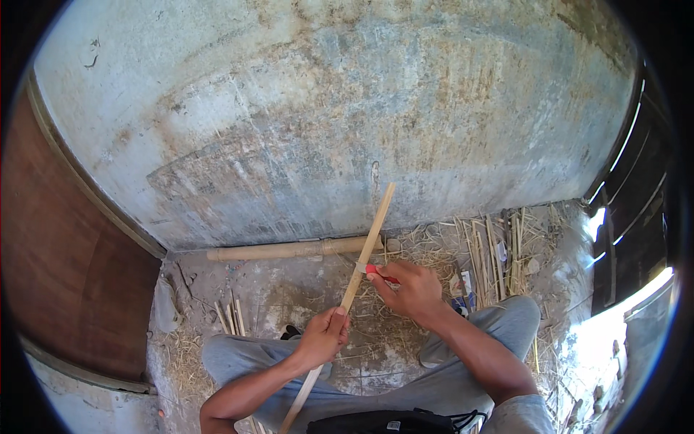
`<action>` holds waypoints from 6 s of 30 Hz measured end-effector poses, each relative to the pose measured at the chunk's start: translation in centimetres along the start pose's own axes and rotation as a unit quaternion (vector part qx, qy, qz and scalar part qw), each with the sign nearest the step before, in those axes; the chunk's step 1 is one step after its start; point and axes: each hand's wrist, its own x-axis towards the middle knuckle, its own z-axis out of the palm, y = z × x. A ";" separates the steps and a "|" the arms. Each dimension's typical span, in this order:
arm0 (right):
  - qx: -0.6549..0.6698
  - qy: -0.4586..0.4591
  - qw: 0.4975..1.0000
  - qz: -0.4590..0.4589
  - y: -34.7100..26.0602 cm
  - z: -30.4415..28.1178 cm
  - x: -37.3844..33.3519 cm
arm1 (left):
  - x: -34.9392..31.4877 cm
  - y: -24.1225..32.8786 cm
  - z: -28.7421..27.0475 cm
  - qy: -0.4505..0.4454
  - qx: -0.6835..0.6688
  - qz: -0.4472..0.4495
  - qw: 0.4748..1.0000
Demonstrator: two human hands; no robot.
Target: The person scrapes a thin wood strip using a small handheld blade. The person holds the wood strip with one hand while repeatedly pulling the blade along the surface with the other hand to smooth it.
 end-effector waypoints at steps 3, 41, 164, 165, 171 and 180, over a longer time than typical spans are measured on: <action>-0.004 -0.013 1.000 -0.003 0.4 0.1 0.1 | 0.0 0.3 0.2 -0.002 -0.014 0.010 1.000; -0.028 -0.003 0.996 0.081 4.0 0.1 1.8 | -0.3 -1.2 1.4 -0.013 0.006 0.002 1.000; -0.075 -0.040 0.960 0.268 10.1 -1.0 4.9 | -1.5 -0.5 0.5 -0.043 0.015 -0.068 0.997; -0.078 -0.046 0.959 0.267 10.2 -1.0 4.8 | -1.5 -0.4 0.5 -0.042 0.015 -0.071 0.996; -0.075 -0.051 0.956 0.279 9.7 -1.1 5.0 | -1.5 -0.5 0.1 -0.053 0.013 -0.070 0.996; -0.043 0.059 0.946 0.315 13.2 -2.1 4.2 | -2.7 -0.5 -1.1 0.015 0.055 0.072 0.996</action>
